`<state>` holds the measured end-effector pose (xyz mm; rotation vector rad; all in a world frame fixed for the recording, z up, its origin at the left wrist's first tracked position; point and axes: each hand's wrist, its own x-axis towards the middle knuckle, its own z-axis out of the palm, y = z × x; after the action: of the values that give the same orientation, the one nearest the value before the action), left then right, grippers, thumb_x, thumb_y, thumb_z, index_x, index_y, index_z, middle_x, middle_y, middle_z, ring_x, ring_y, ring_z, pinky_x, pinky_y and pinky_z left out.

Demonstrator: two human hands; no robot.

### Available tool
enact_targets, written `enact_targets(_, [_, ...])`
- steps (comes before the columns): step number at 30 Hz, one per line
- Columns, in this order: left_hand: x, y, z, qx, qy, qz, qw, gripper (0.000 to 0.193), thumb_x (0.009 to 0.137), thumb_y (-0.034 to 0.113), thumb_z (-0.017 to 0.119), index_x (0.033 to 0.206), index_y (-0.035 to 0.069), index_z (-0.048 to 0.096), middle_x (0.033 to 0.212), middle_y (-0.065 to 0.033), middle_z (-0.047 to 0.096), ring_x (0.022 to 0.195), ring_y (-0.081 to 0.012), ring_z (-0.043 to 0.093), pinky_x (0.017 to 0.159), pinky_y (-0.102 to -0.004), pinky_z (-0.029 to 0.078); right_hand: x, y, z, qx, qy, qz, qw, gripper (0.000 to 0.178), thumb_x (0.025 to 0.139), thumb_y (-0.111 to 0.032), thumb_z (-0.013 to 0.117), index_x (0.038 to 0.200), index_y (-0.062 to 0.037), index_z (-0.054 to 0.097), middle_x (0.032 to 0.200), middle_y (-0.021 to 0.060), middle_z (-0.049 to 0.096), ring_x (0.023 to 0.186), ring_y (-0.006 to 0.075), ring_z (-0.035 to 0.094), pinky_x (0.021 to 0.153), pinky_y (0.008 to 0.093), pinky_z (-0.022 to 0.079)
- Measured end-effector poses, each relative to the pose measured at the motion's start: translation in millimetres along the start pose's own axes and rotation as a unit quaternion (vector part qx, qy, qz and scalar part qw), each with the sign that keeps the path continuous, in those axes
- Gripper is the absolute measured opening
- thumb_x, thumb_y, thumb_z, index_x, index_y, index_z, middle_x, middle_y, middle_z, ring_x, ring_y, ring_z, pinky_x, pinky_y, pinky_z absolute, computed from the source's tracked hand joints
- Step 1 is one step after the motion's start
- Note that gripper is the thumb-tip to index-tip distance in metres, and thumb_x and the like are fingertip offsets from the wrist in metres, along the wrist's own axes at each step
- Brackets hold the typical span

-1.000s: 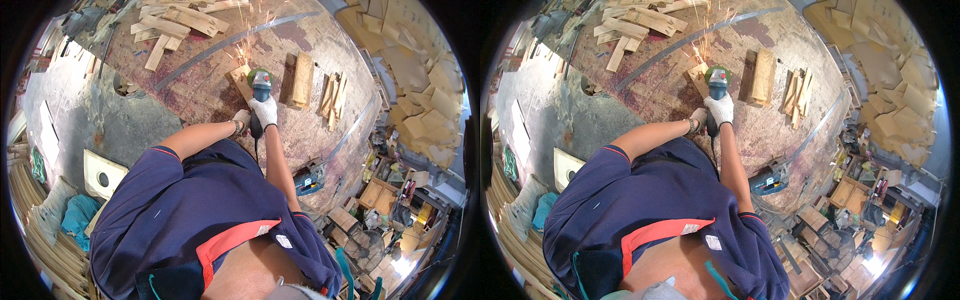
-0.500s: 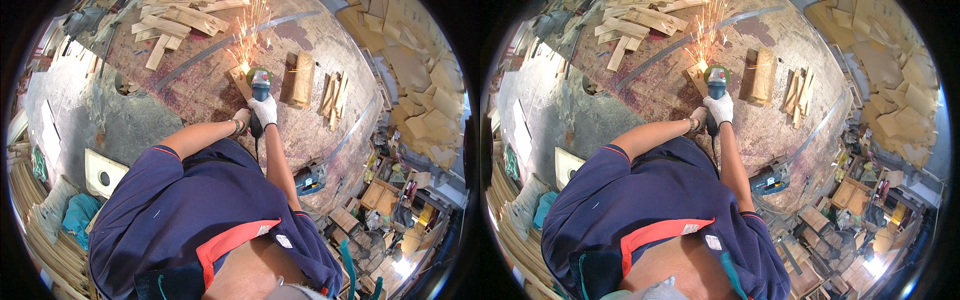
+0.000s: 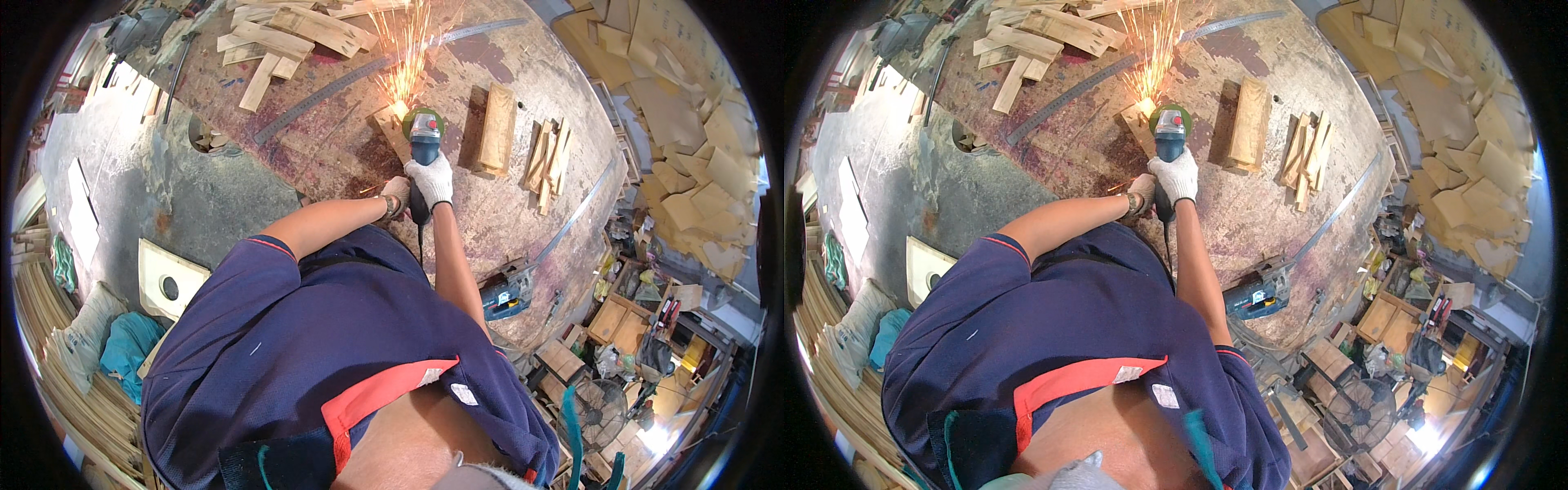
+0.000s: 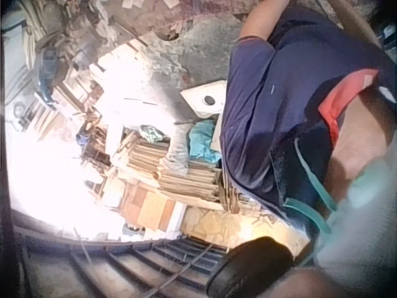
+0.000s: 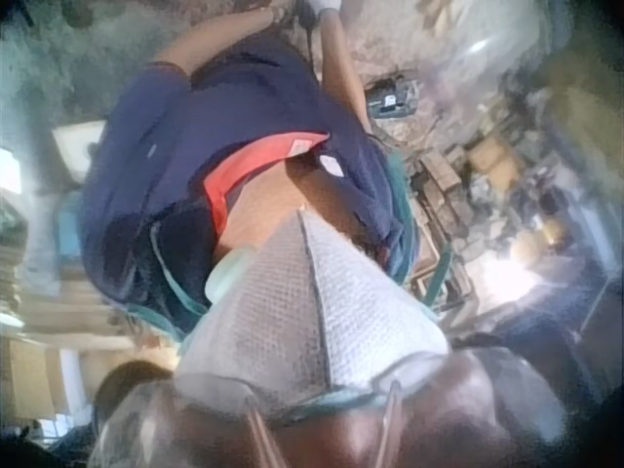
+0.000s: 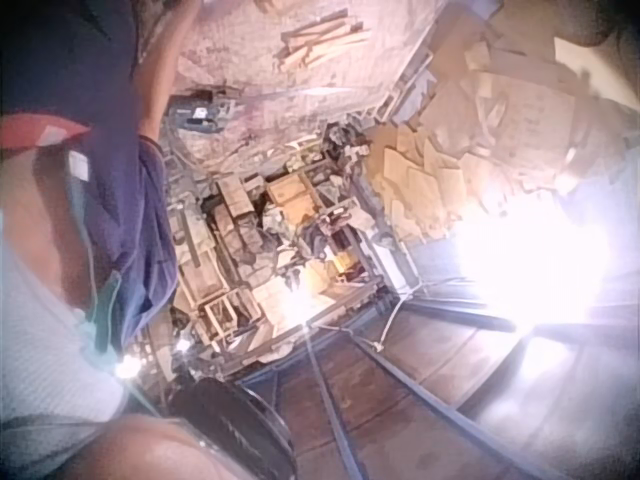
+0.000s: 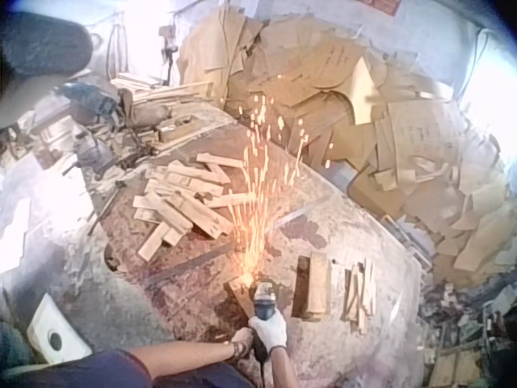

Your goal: The person uses a hammer to split small wooden pieces on a workbench, then switches to an angle grinder to smooth and shape the wood, producing sparks. The person handles multiple wood pieces sequentially.

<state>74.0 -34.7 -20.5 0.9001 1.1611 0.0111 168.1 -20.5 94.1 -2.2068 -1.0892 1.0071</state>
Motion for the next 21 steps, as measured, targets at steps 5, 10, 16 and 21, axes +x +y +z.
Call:
enact_targets(5, [29.5, -21.8, 3.1, 0.025, -0.015, 0.033, 0.999, 0.024, 0.101, 0.017, 0.059, 0.098, -0.001, 0.075, 0.083, -0.0167, 0.076, 0.067, -0.0358, 0.076, 0.052, -0.0497, 0.061, -3.0, -4.6, -1.2, 0.008, -0.001, -0.002, 1.0, 0.05, 0.067, -0.028, 0.082, 0.108, -0.0036, 0.068, 0.1, 0.0171, 0.075, 0.093, 0.0313, 0.073, 0.085, 0.0399, 0.056])
enact_targets(10, [36.3, -24.9, 2.3, 0.073, -0.027, 0.048, 0.996, 0.023, 0.101, 0.015, 0.057, 0.1, 0.0, 0.074, 0.084, -0.0179, 0.076, 0.067, -0.037, 0.076, 0.052, -0.0495, 0.061, -4.0, -8.2, -0.4, -0.007, -0.004, 0.0, 1.0, 0.045, 0.068, -0.024, 0.08, 0.107, -0.0053, 0.069, 0.097, 0.0128, 0.075, 0.088, 0.0247, 0.072, 0.082, 0.037, 0.055])
enact_targets(16, [9.4, -6.2, -1.2, 0.007, -0.005, 0.004, 1.0, 0.021, 0.101, 0.013, 0.056, 0.099, 0.001, 0.074, 0.085, -0.0193, 0.076, 0.067, -0.0375, 0.076, 0.049, -0.0496, 0.059, -5.8, -10.4, -0.4, -0.01, 0.002, -0.011, 1.0, 0.046, 0.067, -0.025, 0.08, 0.108, -0.005, 0.069, 0.097, 0.0131, 0.075, 0.088, 0.0258, 0.072, 0.083, 0.037, 0.055])
enact_targets(21, [-24.8, 17.7, -2.1, 0.018, 0.002, -0.012, 1.0, 0.019, 0.1, 0.013, 0.058, 0.098, 0.002, 0.074, 0.084, -0.0177, 0.076, 0.066, -0.0364, 0.075, 0.049, -0.0499, 0.059, -7.9, -11.2, -4.1, -0.016, -0.001, -0.004, 1.0, 0.051, 0.067, -0.027, 0.081, 0.11, -0.0039, 0.067, 0.101, 0.0167, 0.074, 0.093, 0.0311, 0.073, 0.085, 0.0398, 0.056])
